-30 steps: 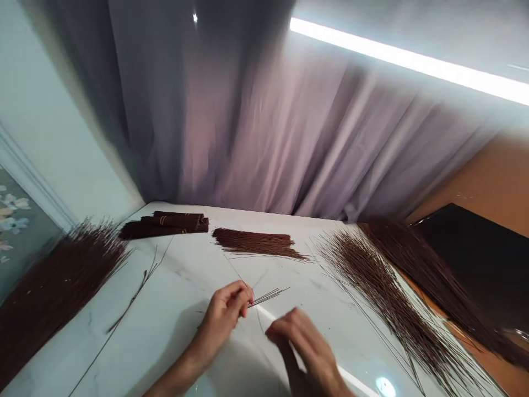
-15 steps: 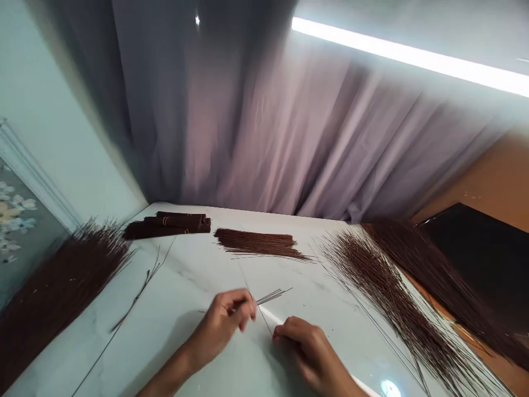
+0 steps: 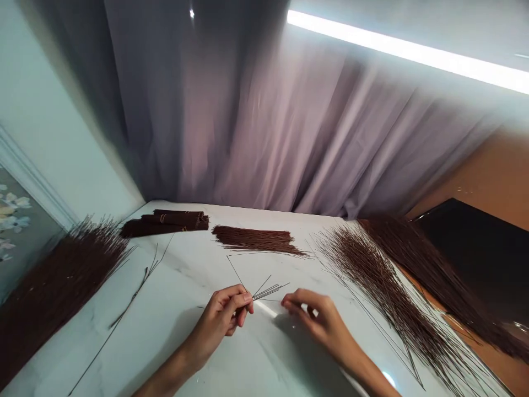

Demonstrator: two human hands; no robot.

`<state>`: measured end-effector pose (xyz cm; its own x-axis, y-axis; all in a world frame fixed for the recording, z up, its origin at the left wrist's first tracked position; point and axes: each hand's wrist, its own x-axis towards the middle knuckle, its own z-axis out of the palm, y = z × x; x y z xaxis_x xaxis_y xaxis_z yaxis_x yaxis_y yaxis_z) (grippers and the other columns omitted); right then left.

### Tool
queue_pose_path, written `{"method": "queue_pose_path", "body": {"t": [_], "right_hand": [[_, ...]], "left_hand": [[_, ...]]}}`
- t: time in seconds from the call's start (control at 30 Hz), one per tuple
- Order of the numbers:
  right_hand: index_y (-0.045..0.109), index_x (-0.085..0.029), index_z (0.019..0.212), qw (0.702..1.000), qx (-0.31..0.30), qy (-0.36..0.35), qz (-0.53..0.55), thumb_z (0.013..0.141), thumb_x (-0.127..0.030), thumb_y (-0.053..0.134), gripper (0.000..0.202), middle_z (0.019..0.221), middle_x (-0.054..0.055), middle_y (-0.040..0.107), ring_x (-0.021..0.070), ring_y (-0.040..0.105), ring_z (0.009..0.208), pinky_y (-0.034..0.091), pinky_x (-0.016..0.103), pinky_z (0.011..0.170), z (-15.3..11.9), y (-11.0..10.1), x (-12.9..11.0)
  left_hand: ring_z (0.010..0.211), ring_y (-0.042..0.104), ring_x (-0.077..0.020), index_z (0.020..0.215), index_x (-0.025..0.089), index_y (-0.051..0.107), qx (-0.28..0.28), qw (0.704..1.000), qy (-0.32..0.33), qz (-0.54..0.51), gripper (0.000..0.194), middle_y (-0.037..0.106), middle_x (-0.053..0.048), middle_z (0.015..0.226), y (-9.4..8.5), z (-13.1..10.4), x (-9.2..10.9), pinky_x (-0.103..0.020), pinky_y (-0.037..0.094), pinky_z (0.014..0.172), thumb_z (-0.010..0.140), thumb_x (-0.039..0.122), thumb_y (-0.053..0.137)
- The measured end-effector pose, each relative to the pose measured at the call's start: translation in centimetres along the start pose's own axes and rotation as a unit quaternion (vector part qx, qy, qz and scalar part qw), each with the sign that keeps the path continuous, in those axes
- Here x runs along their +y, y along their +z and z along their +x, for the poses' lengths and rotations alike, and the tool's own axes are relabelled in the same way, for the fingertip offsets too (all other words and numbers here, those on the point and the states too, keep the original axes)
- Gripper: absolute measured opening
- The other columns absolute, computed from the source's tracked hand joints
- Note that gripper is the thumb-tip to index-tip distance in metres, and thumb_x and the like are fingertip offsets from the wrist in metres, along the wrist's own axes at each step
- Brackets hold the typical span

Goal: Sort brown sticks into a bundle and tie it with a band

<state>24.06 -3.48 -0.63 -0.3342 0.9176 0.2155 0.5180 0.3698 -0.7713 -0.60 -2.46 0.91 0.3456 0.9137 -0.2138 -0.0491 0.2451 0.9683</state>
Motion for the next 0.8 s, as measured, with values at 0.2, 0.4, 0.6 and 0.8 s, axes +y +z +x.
{"method": "queue_pose_path", "body": {"t": [0.2,0.4,0.6,0.8], "right_hand": [[0.074,-0.025,0.087,0.999,-0.020,0.034,0.019,0.097,-0.047,0.060,0.028,0.089,0.003,0.073,0.0209,0.061,0.087,0.044,0.032,0.078,2.8,-5.8,-1.0],[0.071,-0.025,0.093,1.000,-0.012,0.004,-0.006,0.098,-0.047,0.059,0.026,0.095,0.003,0.070,0.0214,0.058,0.090,0.044,0.035,0.083,3.1,-7.8,-0.2],[0.069,-0.026,0.097,0.993,0.041,-0.053,-0.094,0.102,-0.039,0.055,0.020,0.100,0.005,0.067,0.0233,0.057,0.098,0.045,0.040,0.092,3.4,-7.8,-0.2],[0.062,-0.029,0.131,0.910,0.156,-0.255,-0.289,0.101,-0.013,0.049,0.037,0.126,0.009,0.061,0.0249,0.055,0.109,0.048,0.042,0.092,2.2,-2.4,-3.6]], "left_hand": [[0.049,0.018,-0.0071,0.075,0.016,0.059,-0.052,0.998,-0.021,0.017,0.041,0.041,0.007,0.055,0.8,-0.9,0.3,-0.023,0.013,0.046,0.097,0.050,0.049],[0.048,0.025,-0.0082,0.088,0.019,0.060,-0.036,0.997,-0.002,0.068,0.034,0.042,0.009,0.052,0.9,-0.7,-0.2,-0.020,0.019,0.043,0.094,0.053,0.059],[0.047,0.034,-0.0069,0.081,0.018,0.060,-0.055,0.993,0.004,0.107,0.033,0.063,0.002,0.066,0.8,0.2,-1.7,-0.020,0.026,0.043,0.091,0.050,0.062],[0.062,0.053,-0.0140,0.079,0.018,0.065,-0.024,0.981,0.038,0.186,0.032,0.065,0.001,0.064,1.0,0.3,-2.0,-0.023,0.038,0.058,0.092,0.047,0.059]]}}
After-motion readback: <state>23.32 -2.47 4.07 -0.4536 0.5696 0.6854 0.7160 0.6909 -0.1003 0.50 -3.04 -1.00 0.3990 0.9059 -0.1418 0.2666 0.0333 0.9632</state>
